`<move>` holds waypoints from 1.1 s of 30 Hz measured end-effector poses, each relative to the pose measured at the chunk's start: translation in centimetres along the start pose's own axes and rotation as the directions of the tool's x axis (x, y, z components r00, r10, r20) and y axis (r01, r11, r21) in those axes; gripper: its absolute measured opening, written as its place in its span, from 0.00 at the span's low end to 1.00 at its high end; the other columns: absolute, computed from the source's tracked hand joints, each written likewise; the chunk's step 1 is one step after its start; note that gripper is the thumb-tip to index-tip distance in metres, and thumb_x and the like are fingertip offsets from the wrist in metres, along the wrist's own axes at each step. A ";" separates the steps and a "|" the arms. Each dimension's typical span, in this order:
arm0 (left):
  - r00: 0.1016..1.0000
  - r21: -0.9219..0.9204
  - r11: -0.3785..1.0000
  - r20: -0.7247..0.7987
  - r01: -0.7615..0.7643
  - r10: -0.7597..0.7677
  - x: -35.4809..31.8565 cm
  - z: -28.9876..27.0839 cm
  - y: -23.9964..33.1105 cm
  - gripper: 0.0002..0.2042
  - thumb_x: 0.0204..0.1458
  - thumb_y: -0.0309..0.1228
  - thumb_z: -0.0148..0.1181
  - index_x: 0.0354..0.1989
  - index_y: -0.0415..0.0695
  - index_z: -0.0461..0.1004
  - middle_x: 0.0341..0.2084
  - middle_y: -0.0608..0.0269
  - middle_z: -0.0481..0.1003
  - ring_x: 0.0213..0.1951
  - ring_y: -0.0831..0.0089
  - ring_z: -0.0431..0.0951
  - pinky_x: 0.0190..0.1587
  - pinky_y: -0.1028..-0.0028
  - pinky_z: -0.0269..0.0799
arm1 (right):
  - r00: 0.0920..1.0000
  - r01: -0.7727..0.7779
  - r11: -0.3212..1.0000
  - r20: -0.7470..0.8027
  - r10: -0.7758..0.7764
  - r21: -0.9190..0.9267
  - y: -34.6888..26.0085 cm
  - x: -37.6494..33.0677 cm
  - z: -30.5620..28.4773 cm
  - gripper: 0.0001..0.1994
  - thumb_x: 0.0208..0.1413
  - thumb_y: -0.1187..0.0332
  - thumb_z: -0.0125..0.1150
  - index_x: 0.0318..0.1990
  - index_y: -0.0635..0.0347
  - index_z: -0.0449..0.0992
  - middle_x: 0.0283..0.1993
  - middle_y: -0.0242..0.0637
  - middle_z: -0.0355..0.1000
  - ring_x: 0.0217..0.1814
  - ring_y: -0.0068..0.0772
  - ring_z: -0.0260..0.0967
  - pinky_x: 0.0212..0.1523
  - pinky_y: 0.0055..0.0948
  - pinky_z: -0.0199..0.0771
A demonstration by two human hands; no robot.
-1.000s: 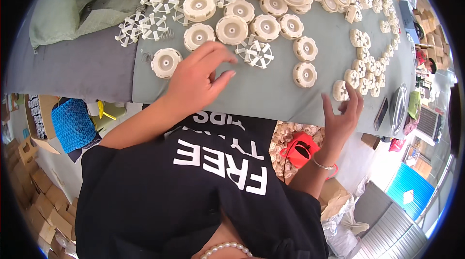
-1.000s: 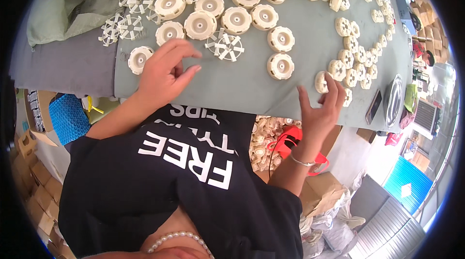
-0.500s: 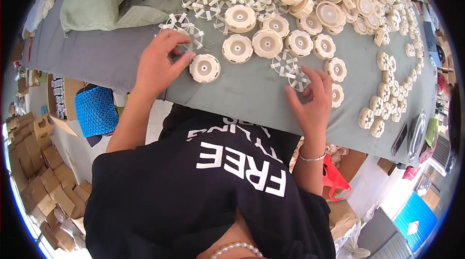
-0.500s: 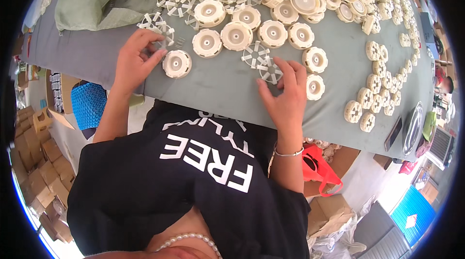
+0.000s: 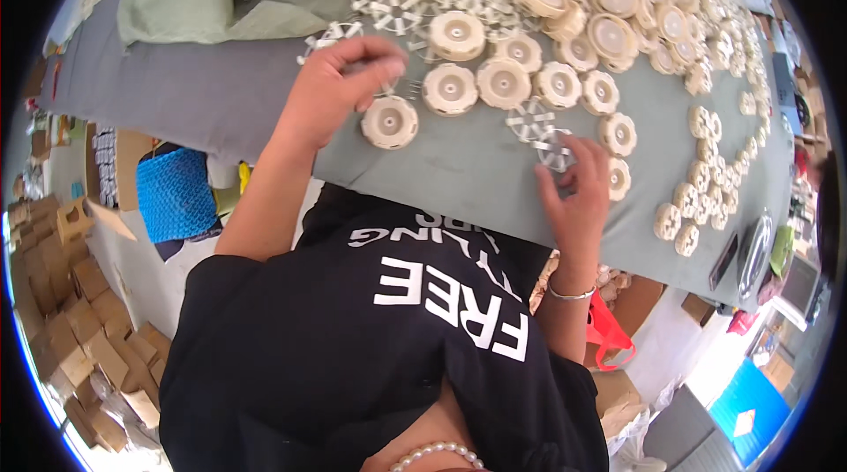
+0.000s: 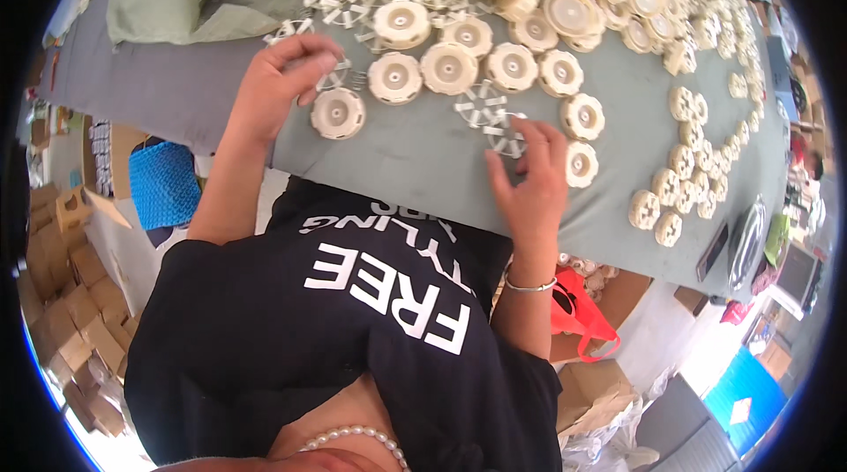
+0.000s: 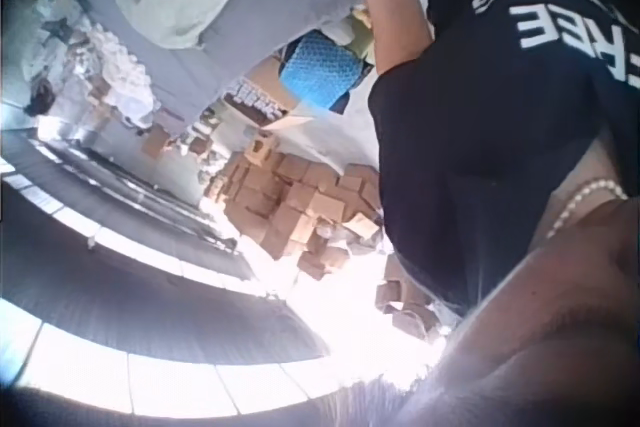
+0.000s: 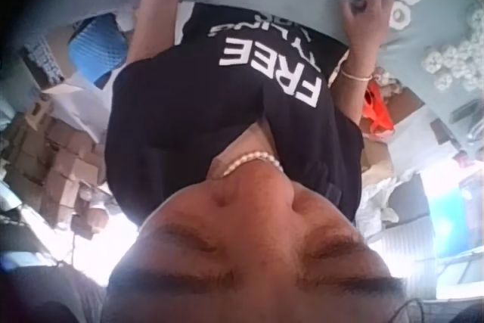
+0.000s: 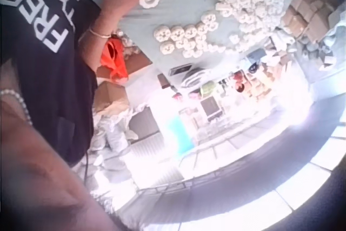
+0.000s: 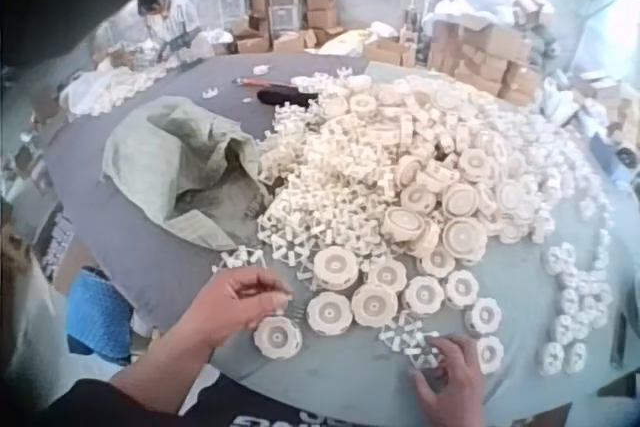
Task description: The person assembles small white plastic components by hand on a table. They pick up a circular base, insert a metal spring, and attach a cross-shaped plastic piece to complete the unit. The person repeats this process for multiple units, placing the finished assemblies in a row on the table.
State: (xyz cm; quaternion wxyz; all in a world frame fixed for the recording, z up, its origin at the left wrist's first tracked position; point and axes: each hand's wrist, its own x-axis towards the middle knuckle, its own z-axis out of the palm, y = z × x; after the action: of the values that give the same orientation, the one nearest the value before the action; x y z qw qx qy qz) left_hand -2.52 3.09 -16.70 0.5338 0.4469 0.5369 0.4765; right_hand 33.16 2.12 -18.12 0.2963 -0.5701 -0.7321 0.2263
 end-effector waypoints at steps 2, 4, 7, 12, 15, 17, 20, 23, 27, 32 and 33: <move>0.988 0.657 0.739 0.066 -0.149 0.141 -0.4 2.4 0.6 0.13 0.57 0.35 0.71 0.44 0.40 0.82 0.38 0.64 0.79 0.38 0.73 0.77 0.40 0.71 0.72 | 0.998 0.025 0.999 0.061 -0.023 -0.037 0.5 -0.6 -0.4 0.29 0.48 0.71 0.79 0.61 0.54 0.79 0.57 0.39 0.73 0.32 0.27 0.67 0.37 0.29 0.76; 0.977 0.695 0.692 0.069 -0.193 0.204 -0.1 2.3 -0.6 0.12 0.49 0.32 0.77 0.39 0.42 0.83 0.34 0.62 0.78 0.35 0.70 0.76 0.41 0.70 0.72 | 0.997 0.076 0.996 0.015 -0.077 0.038 0.4 -1.1 -1.7 0.29 0.49 0.72 0.77 0.62 0.58 0.78 0.55 0.41 0.73 0.35 0.30 0.68 0.38 0.29 0.75; 0.987 0.718 0.679 0.072 -0.153 0.145 0.1 2.2 -0.1 0.11 0.51 0.28 0.74 0.40 0.40 0.82 0.34 0.64 0.79 0.34 0.72 0.75 0.41 0.71 0.71 | 0.971 0.093 0.995 -0.227 -0.079 0.049 2.9 -1.5 -3.9 0.28 0.52 0.73 0.73 0.63 0.64 0.77 0.53 0.40 0.72 0.45 0.33 0.69 0.45 0.31 0.75; 0.988 0.392 0.915 -0.071 -0.097 0.136 0.5 2.4 -1.3 0.08 0.58 0.30 0.73 0.41 0.42 0.82 0.33 0.73 0.77 0.31 0.83 0.72 0.33 0.78 0.67 | 0.922 -0.065 0.960 -0.353 0.162 0.272 9.1 2.0 -3.8 0.24 0.59 0.70 0.71 0.63 0.64 0.77 0.53 0.42 0.72 0.52 0.36 0.70 0.56 0.33 0.72; 0.980 0.002 0.983 0.079 0.184 -0.183 -2.4 5.0 -0.8 0.05 0.64 0.32 0.69 0.44 0.47 0.81 0.32 0.77 0.77 0.29 0.89 0.69 0.26 0.84 0.60 | 0.935 -0.045 0.996 -0.349 0.069 0.077 6.5 2.5 -1.1 0.25 0.59 0.67 0.72 0.63 0.62 0.77 0.55 0.45 0.72 0.59 0.46 0.69 0.63 0.41 0.69; 0.898 0.009 0.936 0.280 0.351 -0.339 -4.5 8.4 -0.5 0.05 0.65 0.31 0.67 0.46 0.46 0.80 0.36 0.73 0.80 0.30 0.89 0.70 0.28 0.84 0.64 | 0.928 -0.086 0.996 -0.362 0.091 0.031 4.5 2.4 0.8 0.26 0.58 0.65 0.73 0.64 0.61 0.76 0.56 0.47 0.71 0.61 0.51 0.67 0.66 0.46 0.66; 0.610 -0.002 0.881 0.722 0.473 -0.325 -5.9 12.5 -2.6 0.06 0.68 0.31 0.63 0.46 0.42 0.77 0.45 0.62 0.84 0.31 0.84 0.74 0.32 0.79 0.72 | 0.896 -0.121 0.979 -0.408 0.178 0.162 1.6 2.6 3.3 0.28 0.56 0.65 0.73 0.64 0.61 0.75 0.58 0.48 0.70 0.63 0.53 0.66 0.68 0.48 0.64; 0.581 0.176 0.930 0.739 0.324 -0.342 -4.7 14.5 -3.2 0.06 0.69 0.30 0.62 0.46 0.40 0.77 0.46 0.60 0.83 0.31 0.81 0.76 0.33 0.78 0.73 | 0.920 -0.021 0.976 -0.378 0.105 0.219 0.3 2.7 4.5 0.28 0.56 0.65 0.74 0.63 0.61 0.75 0.59 0.50 0.70 0.64 0.54 0.66 0.67 0.48 0.65; 0.640 0.103 0.937 0.705 0.335 -0.306 -1.5 13.1 -3.2 0.07 0.69 0.30 0.61 0.46 0.38 0.77 0.40 0.60 0.81 0.30 0.79 0.76 0.33 0.77 0.75 | 0.956 0.047 0.946 -0.288 0.050 0.320 0.3 0.5 1.4 0.26 0.55 0.66 0.74 0.62 0.61 0.76 0.61 0.48 0.72 0.66 0.50 0.67 0.68 0.45 0.66; 0.722 0.023 0.945 0.639 0.326 -0.265 -1.2 12.2 -3.9 0.08 0.68 0.29 0.60 0.47 0.37 0.77 0.36 0.61 0.80 0.31 0.79 0.77 0.33 0.75 0.77 | 0.919 -0.077 0.926 -0.387 -0.078 -0.370 6.8 -3.8 -7.0 0.48 0.44 0.49 0.84 0.74 0.55 0.68 0.77 0.57 0.58 0.80 0.61 0.53 0.74 0.61 0.58; 0.723 0.044 0.951 0.640 0.305 -0.262 -1.4 12.2 -3.9 0.07 0.68 0.29 0.61 0.47 0.37 0.77 0.38 0.60 0.80 0.32 0.79 0.78 0.34 0.75 0.77 | 0.863 -0.242 0.864 -0.504 -0.016 -0.442 9.3 -4.9 -8.7 0.55 0.41 0.44 0.85 0.77 0.53 0.64 0.80 0.60 0.53 0.82 0.65 0.49 0.75 0.65 0.55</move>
State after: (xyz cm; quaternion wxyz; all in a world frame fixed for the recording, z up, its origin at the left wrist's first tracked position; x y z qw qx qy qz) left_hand 9.83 1.56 -20.03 0.7646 0.4772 0.3697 0.2257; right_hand 46.54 -0.36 -18.97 0.3035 -0.7081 -0.6293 -0.1020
